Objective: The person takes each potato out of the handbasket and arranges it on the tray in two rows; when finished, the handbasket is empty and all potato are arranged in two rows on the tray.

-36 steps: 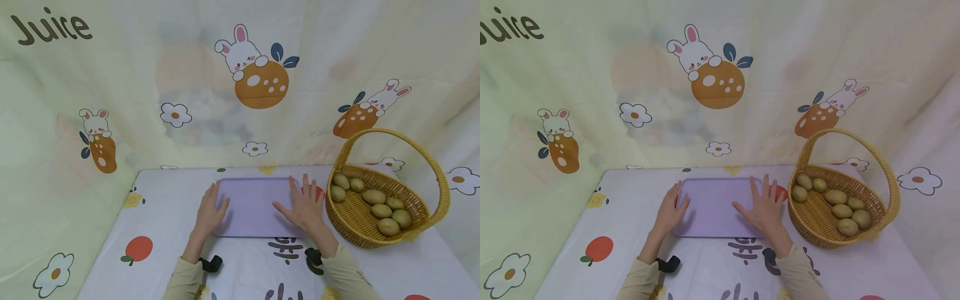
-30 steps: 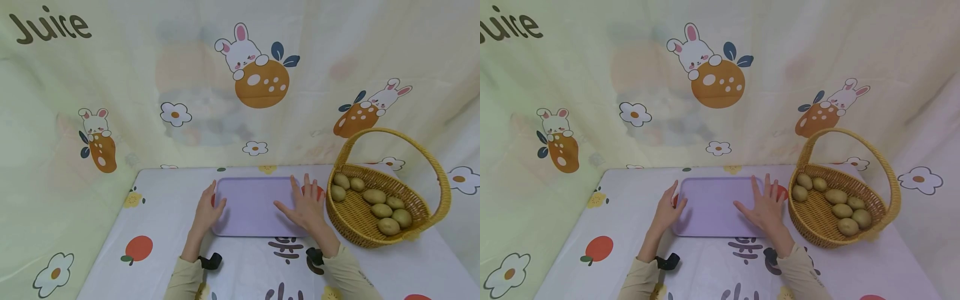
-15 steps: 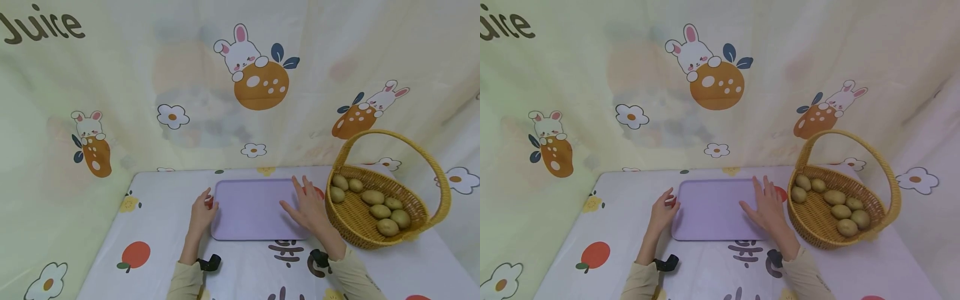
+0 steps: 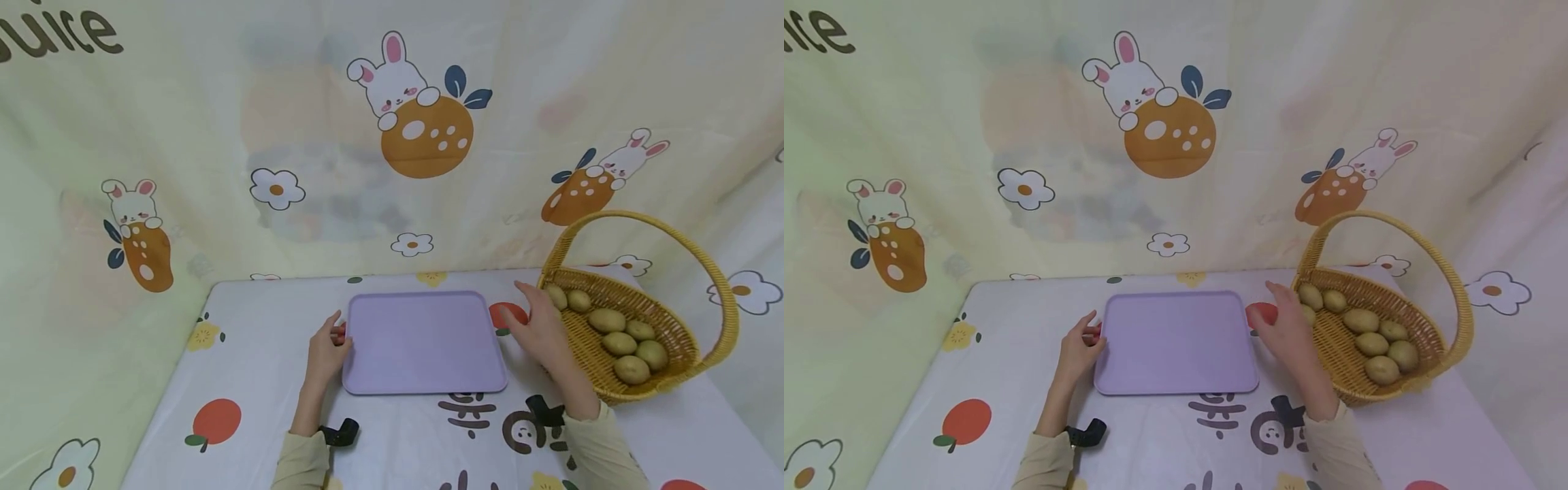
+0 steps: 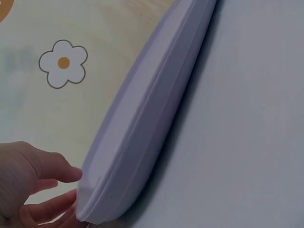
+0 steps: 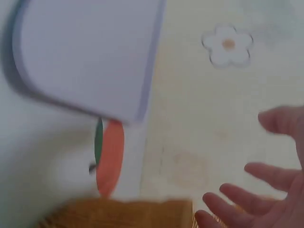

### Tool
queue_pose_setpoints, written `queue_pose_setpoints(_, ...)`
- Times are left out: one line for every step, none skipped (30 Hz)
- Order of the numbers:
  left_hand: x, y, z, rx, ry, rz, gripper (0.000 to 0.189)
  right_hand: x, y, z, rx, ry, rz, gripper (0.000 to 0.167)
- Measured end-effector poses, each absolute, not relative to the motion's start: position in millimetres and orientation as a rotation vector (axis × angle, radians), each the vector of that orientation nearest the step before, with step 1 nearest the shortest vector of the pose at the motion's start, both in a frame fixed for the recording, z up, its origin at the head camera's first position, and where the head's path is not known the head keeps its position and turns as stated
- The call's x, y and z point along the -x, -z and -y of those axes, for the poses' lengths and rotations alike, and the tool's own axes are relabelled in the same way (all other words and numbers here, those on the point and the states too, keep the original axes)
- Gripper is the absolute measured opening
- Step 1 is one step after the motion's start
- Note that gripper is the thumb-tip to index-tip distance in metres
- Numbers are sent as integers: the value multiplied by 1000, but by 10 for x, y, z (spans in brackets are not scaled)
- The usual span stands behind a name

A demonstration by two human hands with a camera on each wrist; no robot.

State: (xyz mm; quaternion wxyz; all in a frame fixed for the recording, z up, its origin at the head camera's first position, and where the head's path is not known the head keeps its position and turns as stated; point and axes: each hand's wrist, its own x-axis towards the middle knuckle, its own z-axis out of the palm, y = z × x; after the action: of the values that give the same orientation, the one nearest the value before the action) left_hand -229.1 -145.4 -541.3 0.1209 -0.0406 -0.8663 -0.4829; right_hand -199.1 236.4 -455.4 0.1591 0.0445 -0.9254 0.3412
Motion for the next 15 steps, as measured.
queue_pose_setpoints(2291,5418,1457,119,1410,2530,58,1992,4549,-2436,-94,-980,2632,57)
queue_pose_setpoints(2292,5423,1461,120,1408,2532,59,1994,4546,-2512,-57,-981,2619,55)
queue_pose_setpoints(2290,5428,1462,115,1413,2534,59,1998,4548,-2589,-19,-974,2613,53)
queue_pose_setpoints(2291,5435,1465,120,1412,2534,59,1999,4554,-2668,19,-971,2610,52)
queue_pose_setpoints(2289,5441,1467,126,1410,2536,58,2000,4565,-2743,52,-963,2613,51)
queue_pose_setpoints(2290,5445,1467,128,1411,2537,58,2004,4582,-2817,81,-948,2621,50)
queue_pose_setpoints(2289,5447,1468,133,1411,2538,58,2006,4600,-2884,112,-937,2634,49)
queue_pose_setpoints(2289,5449,1468,137,1408,2541,58,2010,4621,-2944,134,-927,2651,49)
queue_pose_setpoints(2291,5449,1468,140,1408,2540,58,2014,4646,-2996,152,-917,2670,49)
queue_pose_setpoints(2293,5447,1468,144,1399,2543,57,2016,4669,-3036,173,-899,2695,49)
queue_pose_setpoints(2296,5443,1468,141,1394,2544,57,2023,4694,-3068,187,-884,2716,49)
queue_pose_setpoints(2302,5439,1468,137,1393,2543,57,2030,4713,-3091,200,-871,2739,49)
queue_pose_setpoints(2304,5435,1463,135,1390,2541,57,2033,4729,-3113,211,-861,2761,49)
queue_pose_setpoints(2309,5431,1459,136,1385,2538,57,2036,4739,-3127,224,-862,2788,50)
queue_pose_setpoints(2313,5426,1454,139,1381,2535,57,2039,4748,-3138,235,-864,2814,51)
